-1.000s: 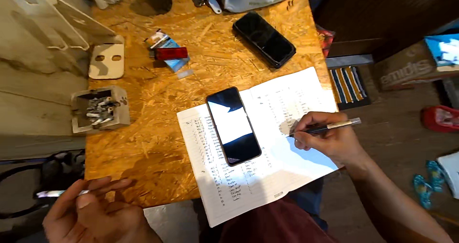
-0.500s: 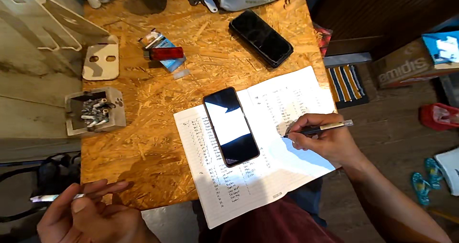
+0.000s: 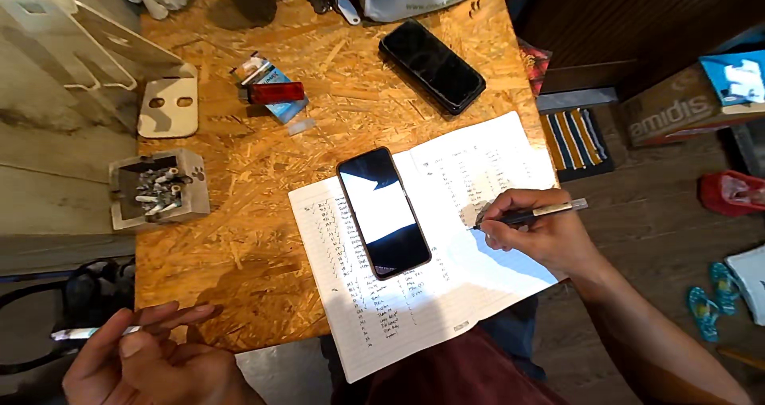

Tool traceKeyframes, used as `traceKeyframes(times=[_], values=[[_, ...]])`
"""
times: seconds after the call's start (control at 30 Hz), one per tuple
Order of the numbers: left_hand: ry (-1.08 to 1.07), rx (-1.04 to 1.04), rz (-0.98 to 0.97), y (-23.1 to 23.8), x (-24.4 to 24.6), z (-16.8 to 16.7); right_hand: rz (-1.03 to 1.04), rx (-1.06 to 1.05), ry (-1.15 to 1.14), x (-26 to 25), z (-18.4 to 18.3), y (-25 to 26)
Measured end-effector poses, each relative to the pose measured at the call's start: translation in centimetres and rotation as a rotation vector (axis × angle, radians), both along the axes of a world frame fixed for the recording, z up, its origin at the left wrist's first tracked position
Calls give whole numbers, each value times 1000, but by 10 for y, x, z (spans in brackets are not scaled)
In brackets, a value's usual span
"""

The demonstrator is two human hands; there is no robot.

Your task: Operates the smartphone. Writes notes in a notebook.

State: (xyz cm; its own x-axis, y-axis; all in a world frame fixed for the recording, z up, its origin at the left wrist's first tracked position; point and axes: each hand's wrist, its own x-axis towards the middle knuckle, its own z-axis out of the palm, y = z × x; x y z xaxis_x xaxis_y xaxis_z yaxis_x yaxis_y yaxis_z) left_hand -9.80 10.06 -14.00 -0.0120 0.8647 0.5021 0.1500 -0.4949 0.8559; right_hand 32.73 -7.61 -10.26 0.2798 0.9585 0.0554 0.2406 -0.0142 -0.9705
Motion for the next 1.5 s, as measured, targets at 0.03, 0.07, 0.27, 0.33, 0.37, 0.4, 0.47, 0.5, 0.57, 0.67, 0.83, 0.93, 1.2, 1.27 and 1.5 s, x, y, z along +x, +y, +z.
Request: traceKeyframes(times=[0.03, 0.07, 0.27, 0.33, 0.37, 0.4, 0.47, 0.5, 0.57, 0.67, 0.83, 0.93, 1.2, 1.27, 1.5], values=[[5, -1, 8, -1, 2, 2, -2, 0, 0, 0, 0, 0], [10, -1, 12, -1, 4, 4, -1, 0, 2, 0, 0, 0], [13, 22, 9, -1, 8, 7, -7, -1, 12, 0, 0, 0], [11, 19, 15, -1, 9, 7, -16, -14, 18, 4, 2, -3], [6, 18, 13, -1, 9, 7, -27, -17, 16, 8, 3, -4], [5, 17, 13, -1, 8, 7, -35, -17, 15, 12, 3, -5], [3, 12, 15, -1, 6, 5, -24, -19, 24, 18, 3, -6], [-1, 0, 21, -1, 7, 5, -13, -21, 26, 20, 3, -6], [-21, -22, 23, -2, 8, 4, -6, -27, 29, 20, 4, -6], [-28, -28, 28, -2, 7, 3, -5, -31, 9, 19, 4, -5], [6, -5, 19, -1, 8, 6, 3, -22, 4, 19, 3, -5], [8, 1, 20, -1, 8, 7, -10, -29, 18, 19, 3, -5], [11, -10, 51, -4, 18, 15, -11, -19, 12, 20, 2, -5], [7, -7, 47, -3, 15, 12, -13, -17, 26, 20, 2, -5], [23, 3, 44, -1, 8, 5, -9, -26, 21, 20, 3, -5]])
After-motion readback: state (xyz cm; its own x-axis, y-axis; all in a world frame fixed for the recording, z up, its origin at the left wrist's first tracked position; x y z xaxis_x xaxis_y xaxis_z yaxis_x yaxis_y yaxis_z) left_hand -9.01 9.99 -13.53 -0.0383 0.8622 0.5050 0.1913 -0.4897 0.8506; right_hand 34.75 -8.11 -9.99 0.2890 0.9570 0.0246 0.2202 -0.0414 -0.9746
